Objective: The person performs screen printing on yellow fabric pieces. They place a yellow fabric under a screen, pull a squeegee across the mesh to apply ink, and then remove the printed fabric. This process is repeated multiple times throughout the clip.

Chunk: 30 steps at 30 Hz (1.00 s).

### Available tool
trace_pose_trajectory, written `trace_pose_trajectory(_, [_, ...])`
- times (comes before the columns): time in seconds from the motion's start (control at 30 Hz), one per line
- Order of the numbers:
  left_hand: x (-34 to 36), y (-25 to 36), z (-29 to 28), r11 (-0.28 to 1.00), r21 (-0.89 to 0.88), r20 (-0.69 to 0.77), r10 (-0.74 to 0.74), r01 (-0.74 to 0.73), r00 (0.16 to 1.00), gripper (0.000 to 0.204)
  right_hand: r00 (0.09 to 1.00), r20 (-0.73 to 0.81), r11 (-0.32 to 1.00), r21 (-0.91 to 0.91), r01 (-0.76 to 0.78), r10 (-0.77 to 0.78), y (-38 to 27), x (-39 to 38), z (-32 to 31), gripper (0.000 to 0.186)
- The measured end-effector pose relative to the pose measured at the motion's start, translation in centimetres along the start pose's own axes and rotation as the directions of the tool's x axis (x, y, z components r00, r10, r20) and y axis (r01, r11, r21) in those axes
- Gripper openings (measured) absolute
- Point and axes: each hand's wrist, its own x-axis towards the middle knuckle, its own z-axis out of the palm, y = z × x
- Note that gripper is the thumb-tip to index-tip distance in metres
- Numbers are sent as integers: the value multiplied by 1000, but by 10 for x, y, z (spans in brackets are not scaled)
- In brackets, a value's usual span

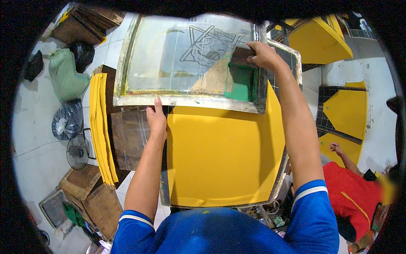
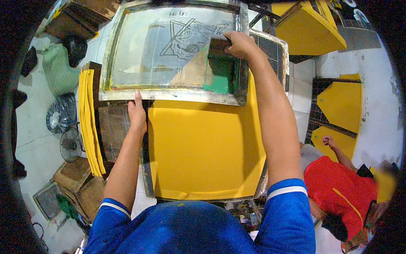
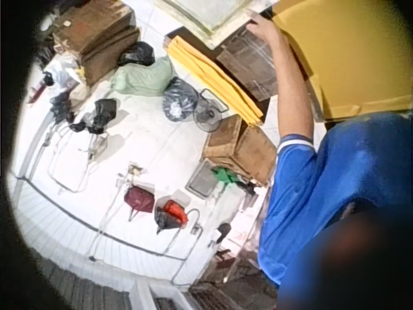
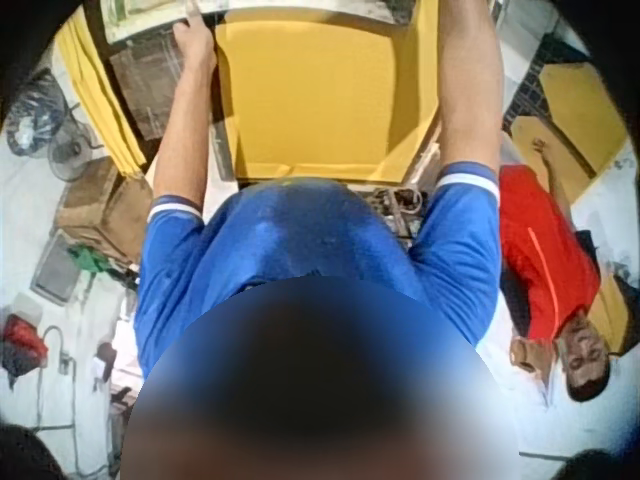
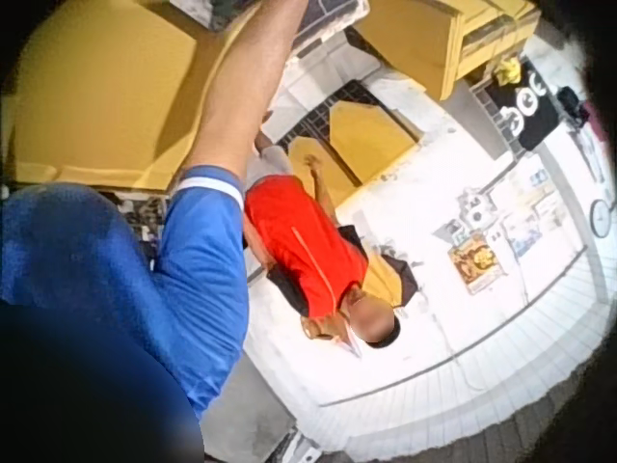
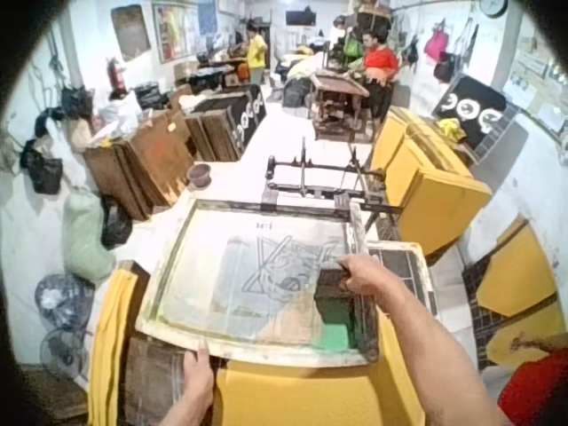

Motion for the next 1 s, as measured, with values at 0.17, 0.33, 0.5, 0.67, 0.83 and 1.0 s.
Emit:
trace_pose_trajectory(0.17, [-1, 1, -2, 998, 48, 14, 26, -26, 1000, 69, 985, -172, 987, -163, -11, -18, -17, -15, -3, 39])
trace_pose_trajectory(0.33, [6, -8, -2, 1000, -2, 36, 2, -2, 999, 59, 920, -391, 986, -161, -37, -30, -36, -55, 38, 34])
trace_pose_trajectory(0.5, [5, -8, 2, 986, -153, 49, 71, -63, 996, 57, 879, -474, 994, -110, -11, -43, -63, -143, 86, 36])
trace_pose_trajectory(0.67, [-7, -4, -3, 970, -238, 73, 62, -43, 995, 54, 906, -423, 993, -112, -48, -4, -73, -148, 73, 41])
trace_pose_trajectory(0.83, [-14, -5, -3, 920, -366, 76, 175, -136, 982, 50, 961, -267, 997, -43, 58, -67, -59, -137, 20, 33])
trace_pose_trajectory(1.0, [-14, -7, -4, 931, -328, 69, 195, -162, 978, 51, 975, -217, 994, -112, 18, -42, -62, -130, 36, 35])
